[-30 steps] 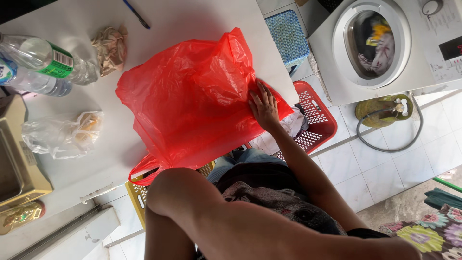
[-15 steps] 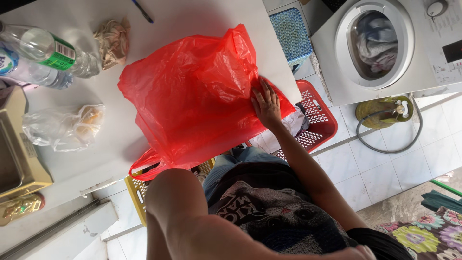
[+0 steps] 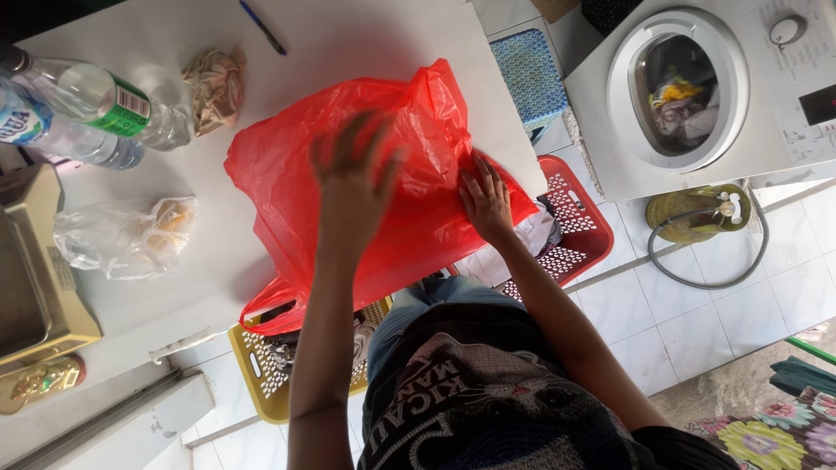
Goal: The person removes a beige garment from a hanger, folds it, and places it into a yellow laundry basket. They then fold a red plastic bag on a countertop and return it to the basket. Finally, they hang the beige garment back on the clothesline.
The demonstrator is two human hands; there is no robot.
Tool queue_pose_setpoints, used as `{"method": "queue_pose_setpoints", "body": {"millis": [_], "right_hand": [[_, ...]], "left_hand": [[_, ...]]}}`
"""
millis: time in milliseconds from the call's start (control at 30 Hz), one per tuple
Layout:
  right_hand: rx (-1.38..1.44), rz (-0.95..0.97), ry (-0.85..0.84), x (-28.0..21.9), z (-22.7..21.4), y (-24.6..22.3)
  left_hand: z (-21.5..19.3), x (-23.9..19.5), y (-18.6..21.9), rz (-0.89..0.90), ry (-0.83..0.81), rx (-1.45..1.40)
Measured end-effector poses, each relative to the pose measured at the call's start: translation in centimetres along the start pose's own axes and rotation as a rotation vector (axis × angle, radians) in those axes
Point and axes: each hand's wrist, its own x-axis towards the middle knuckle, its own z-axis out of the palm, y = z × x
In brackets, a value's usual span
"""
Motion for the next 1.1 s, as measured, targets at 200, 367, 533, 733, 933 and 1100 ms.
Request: {"method": "queue_pose_setpoints", "body": {"millis": [200, 367, 533, 733, 933, 1100], "right_hand": [[-0.011, 0.033, -0.013, 0.0, -1.0, -1.1], [0.009, 0.035, -0.012, 0.2, -1.3, -1.1], [0.012, 0.077, -0.057, 0.0, -1.1, -1.1], [0.005, 0.080, -0.063, 0.1, -1.2, -1.2], [-0.001, 0.082, -0.059, 0.1, -1.2, -1.3], [-0.021, 0.083, -0.051, 0.0, -1.1, -1.3]], "left_hand": [[8.4, -7.1, -11.2, -0.452, 0.035, 0.250], [11.2, -11.7, -14.0, -0.497, 0.061, 0.413], [13.3, -13.7, -16.3, -0.580, -0.019, 0.403], [15.1, -15.0, -17.7, -0.594, -0.037, 0.325], [15.0, -14.9, -17.7, -0.594, -0.027, 0.308], [14.7, -14.8, -17.5, -0.598, -0.013, 0.289]]}}
